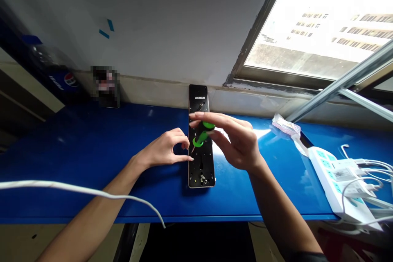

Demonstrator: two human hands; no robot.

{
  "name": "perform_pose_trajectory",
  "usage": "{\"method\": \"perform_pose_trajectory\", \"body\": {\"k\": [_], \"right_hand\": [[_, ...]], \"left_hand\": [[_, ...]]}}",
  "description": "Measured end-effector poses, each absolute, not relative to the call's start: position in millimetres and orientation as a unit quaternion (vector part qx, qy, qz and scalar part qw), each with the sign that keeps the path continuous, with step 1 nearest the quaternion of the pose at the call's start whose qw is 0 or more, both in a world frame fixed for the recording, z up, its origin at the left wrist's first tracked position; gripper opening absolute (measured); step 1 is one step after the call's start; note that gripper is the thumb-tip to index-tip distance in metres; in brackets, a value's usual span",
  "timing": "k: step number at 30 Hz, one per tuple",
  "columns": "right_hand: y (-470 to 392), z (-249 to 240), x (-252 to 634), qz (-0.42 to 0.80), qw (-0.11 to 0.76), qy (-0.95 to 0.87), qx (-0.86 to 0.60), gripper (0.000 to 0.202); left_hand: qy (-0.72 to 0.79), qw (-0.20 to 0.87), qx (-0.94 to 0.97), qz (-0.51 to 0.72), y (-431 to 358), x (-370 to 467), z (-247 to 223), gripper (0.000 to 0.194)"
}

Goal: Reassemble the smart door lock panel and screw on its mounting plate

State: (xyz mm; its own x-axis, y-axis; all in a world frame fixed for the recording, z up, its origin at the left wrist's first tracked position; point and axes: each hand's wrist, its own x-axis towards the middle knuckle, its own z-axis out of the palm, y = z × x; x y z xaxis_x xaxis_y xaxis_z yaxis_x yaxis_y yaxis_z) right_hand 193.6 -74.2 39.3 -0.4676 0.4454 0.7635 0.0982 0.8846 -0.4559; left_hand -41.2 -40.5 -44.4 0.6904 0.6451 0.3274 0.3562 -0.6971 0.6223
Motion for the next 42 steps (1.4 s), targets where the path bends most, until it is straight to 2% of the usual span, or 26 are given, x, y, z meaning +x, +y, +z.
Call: {"method": "perform_pose_trajectory", "body": {"k": [3,6,9,11,14,17,21,25,28,30,33,37,39,42], "right_hand": [[-74.8,40.0,194.6,0.14,0.524,-0.823,-0.17,0.04],[-77.9,42.9,194.3,0.15,0.503,-0.829,-0.196,0.033],[-80.1,46.1,193.3,0.205,0.473,-0.839,-0.173,0.044],[-78.9,46.3,192.7,0.2,0.491,-0.834,-0.154,0.047],[-75.9,44.5,192.2,0.143,0.532,-0.817,-0.169,0.041],[-75.8,43.6,192.5,0.136,0.517,-0.821,-0.202,0.034],[-76.9,42.7,193.2,0.203,0.497,-0.824,-0.178,0.045],[-76.9,41.0,195.7,0.139,0.552,-0.801,-0.188,0.039],[-80.3,41.8,199.1,0.162,0.52,-0.81,-0.216,0.035],[-82.3,42.4,201.4,0.209,0.489,-0.821,-0.207,0.042],[-81.7,41.0,203.2,0.214,0.506,-0.816,-0.181,0.044],[-80.3,38.9,202.4,0.135,0.551,-0.8,-0.195,0.041],[-82.0,39.9,201.4,0.143,0.529,-0.809,-0.212,0.038],[-84.1,41.7,200.3,0.204,0.49,-0.823,-0.205,0.047]], "left_hand": [[0.288,0.273,0.881,0.257,-40.2,-40.5,-43.1,0.028],[0.291,0.277,0.883,0.241,-39.9,-40.2,-42.0,0.028],[0.297,0.279,0.884,0.228,-39.4,-40.8,-41.7,0.028],[0.303,0.281,0.883,0.224,-39.1,-41.3,-42.5,0.029],[0.306,0.285,0.881,0.222,-38.8,-41.8,-44.2,0.031],[0.307,0.28,0.883,0.219,-38.3,-41.7,-45.3,0.032],[0.315,0.288,0.88,0.209,-38.0,-41.3,-44.7,0.034],[0.317,0.298,0.877,0.205,-38.3,-41.0,-44.0,0.033],[0.317,0.296,0.876,0.209,-37.9,-40.8,-45.1,0.035],[0.317,0.293,0.877,0.211,-37.4,-40.7,-46.1,0.036],[0.314,0.295,0.878,0.209,-36.9,-40.7,-46.8,0.037],[0.312,0.295,0.878,0.211,-37.0,-40.8,-46.7,0.036],[0.312,0.294,0.878,0.213,-37.0,-40.9,-47.0,0.036],[0.314,0.294,0.877,0.213,-36.9,-40.8,-47.3,0.036]]}}
